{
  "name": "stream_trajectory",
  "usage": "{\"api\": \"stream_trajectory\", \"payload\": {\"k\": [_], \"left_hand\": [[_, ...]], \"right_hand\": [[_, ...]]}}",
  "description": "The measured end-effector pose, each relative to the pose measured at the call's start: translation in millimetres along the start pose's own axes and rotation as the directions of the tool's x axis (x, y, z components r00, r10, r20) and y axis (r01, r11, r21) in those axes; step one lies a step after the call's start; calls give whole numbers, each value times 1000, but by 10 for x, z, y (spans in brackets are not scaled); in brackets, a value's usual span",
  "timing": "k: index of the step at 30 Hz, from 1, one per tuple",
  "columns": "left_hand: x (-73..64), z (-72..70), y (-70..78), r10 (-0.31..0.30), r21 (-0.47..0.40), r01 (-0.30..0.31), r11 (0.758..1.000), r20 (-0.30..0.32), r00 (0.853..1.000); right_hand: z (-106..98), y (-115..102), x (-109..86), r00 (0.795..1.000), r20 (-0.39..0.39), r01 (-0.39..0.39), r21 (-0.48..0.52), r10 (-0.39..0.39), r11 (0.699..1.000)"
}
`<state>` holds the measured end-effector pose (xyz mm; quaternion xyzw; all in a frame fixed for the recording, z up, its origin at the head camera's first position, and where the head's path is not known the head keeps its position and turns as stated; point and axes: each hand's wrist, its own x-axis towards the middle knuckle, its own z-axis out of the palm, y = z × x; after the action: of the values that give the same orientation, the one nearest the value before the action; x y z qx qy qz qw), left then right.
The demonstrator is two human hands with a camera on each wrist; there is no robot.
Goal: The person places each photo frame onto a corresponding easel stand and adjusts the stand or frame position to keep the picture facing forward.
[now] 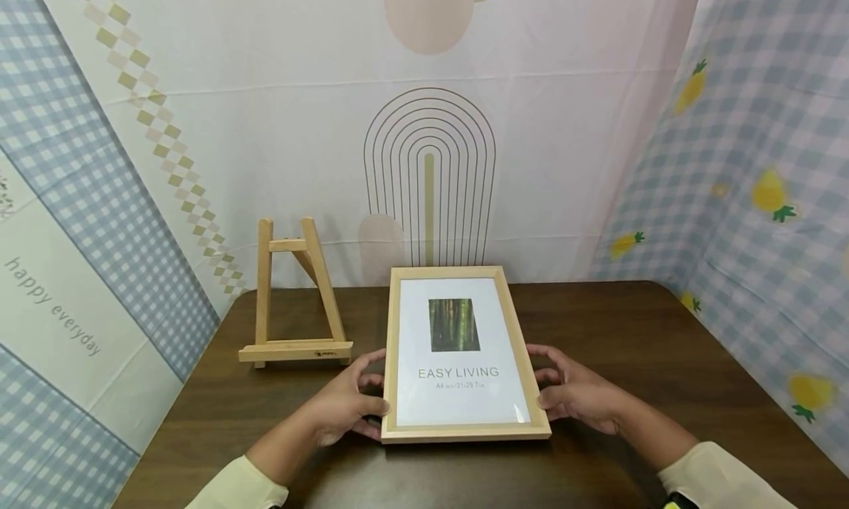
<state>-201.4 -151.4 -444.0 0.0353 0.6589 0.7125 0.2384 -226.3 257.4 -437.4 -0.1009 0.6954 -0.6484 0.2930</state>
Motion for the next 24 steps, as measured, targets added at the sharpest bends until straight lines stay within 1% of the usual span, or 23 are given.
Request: {"api": "stream_trajectory", "payload": {"k": [4,12,16,24], "left_hand": [[11,-1,-8,3,17,-3,1000,-16,1000],[8,1,7,16,40,-15,999,-27,1000],[1,3,9,21,47,-19,999,-35,999],[0,0,14,33,54,-31,998,-45,998]], "right_hand": [[6,-2,12,1000,-8,3,-15,-3,1000],[14,-22,23,1000,-27,6,-26,-7,1000],[32,-34,31,999,-34,11,-24,-12,1000],[73,-49,44,998,-59,22,-52,-25,998]]}}
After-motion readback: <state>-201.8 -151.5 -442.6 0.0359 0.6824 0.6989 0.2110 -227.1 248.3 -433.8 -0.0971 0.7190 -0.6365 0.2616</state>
